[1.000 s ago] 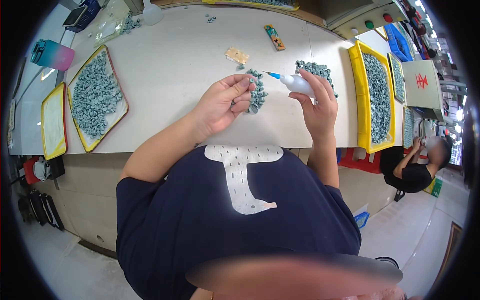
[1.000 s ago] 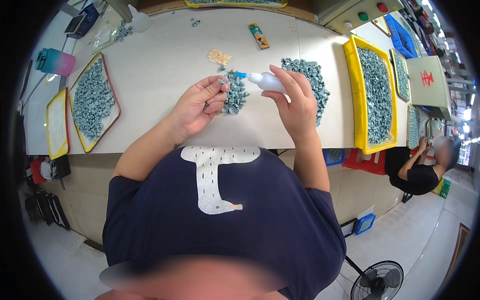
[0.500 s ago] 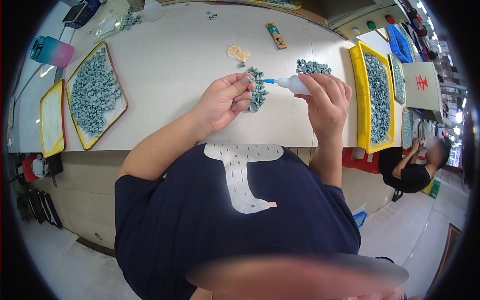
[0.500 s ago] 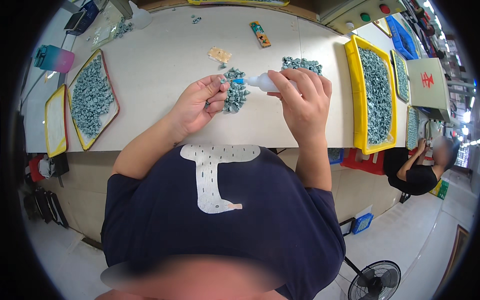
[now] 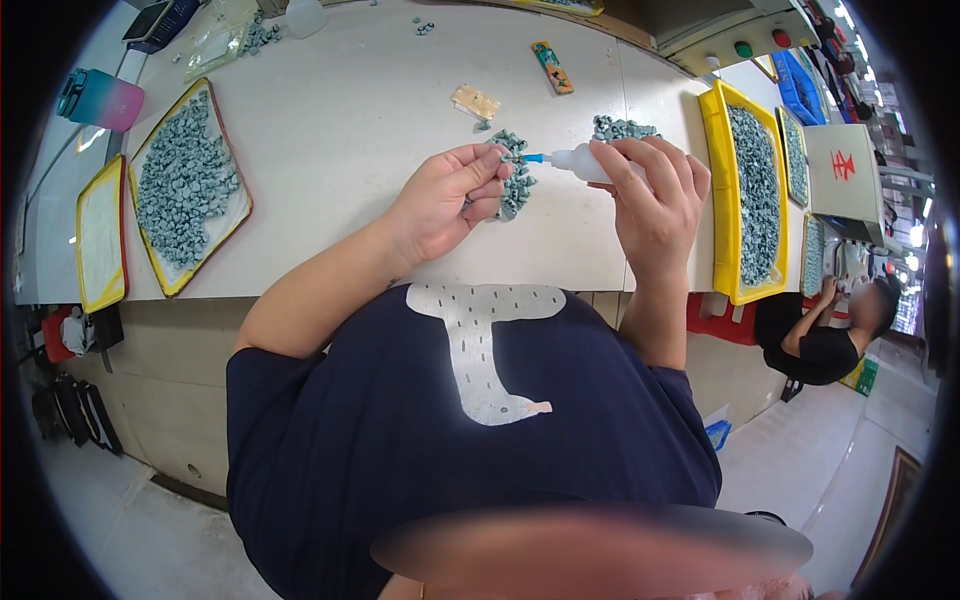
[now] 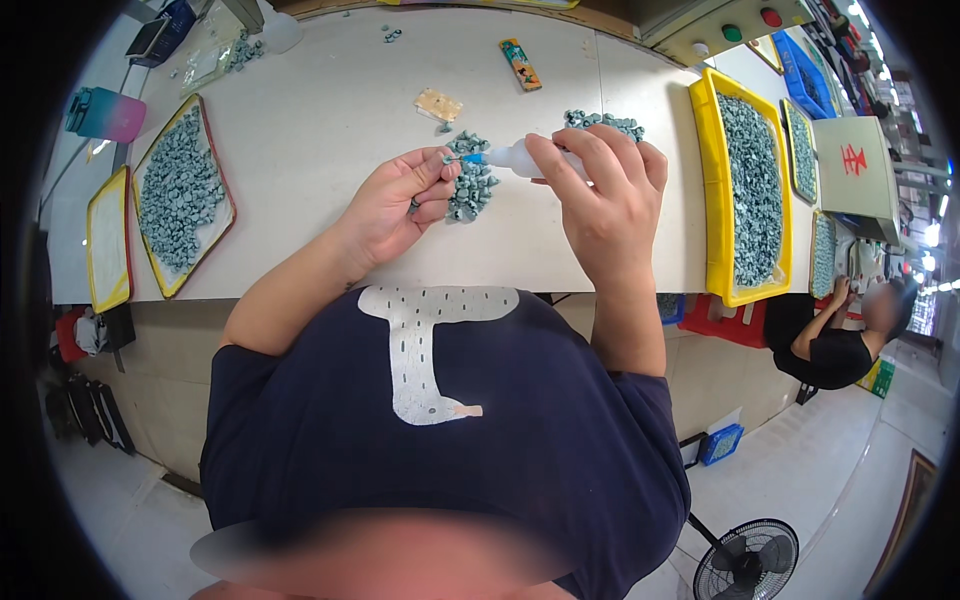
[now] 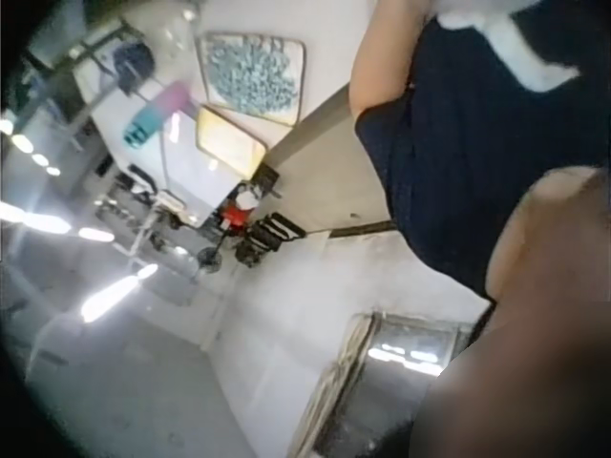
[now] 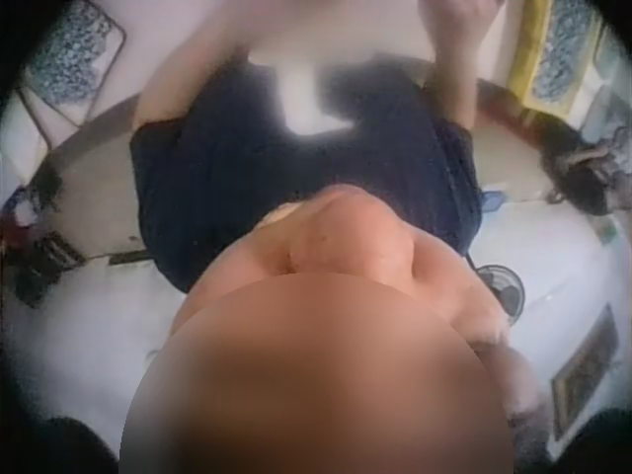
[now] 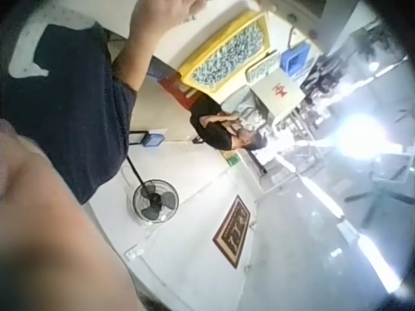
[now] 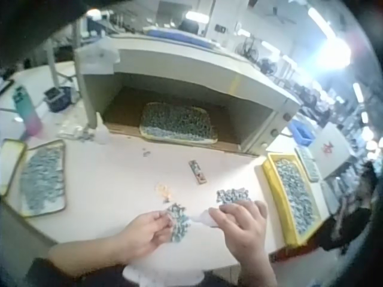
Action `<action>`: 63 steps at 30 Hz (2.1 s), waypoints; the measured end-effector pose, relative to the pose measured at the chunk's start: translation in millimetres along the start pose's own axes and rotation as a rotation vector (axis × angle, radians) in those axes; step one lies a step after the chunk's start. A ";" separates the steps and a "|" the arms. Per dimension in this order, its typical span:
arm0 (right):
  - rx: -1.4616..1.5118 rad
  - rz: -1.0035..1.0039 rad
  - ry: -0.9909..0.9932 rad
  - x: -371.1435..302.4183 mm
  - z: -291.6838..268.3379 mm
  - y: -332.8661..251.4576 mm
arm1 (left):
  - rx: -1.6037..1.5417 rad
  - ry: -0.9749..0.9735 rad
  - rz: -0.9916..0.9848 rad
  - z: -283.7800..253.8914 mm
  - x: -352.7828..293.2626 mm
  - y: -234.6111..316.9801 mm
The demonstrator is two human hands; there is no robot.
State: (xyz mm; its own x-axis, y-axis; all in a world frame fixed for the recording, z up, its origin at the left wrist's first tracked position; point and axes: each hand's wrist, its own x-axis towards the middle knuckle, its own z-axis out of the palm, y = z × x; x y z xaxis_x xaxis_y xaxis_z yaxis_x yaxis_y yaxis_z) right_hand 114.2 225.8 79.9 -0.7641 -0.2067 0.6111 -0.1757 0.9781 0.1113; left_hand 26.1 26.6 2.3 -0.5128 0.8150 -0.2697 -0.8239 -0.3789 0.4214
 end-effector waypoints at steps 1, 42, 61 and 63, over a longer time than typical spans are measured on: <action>-0.002 0.000 0.000 0.4 -0.4 -0.5 | 0.003 -0.007 0.001 -0.1 0.0 0.1; 0.105 0.561 -0.331 -63.8 55.4 57.5 | -0.025 0.011 -0.017 -2.6 1.0 1.5; -0.011 0.901 -0.717 -108.9 -11.5 63.2 | 0.010 0.006 -0.051 2.0 -0.4 1.2; 0.117 0.941 -0.633 -111.2 -1.2 61.8 | 0.010 0.021 -0.058 2.2 0.4 1.6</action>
State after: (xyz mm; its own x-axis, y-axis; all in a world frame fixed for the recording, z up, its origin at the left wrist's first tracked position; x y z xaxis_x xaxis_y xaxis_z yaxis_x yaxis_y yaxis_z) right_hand 189.1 309.2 19.8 -0.7933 0.6013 -0.0957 0.6015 0.7495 -0.2764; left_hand 25.1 27.2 4.8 -0.4695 0.8259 -0.3121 -0.8499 -0.3270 0.4133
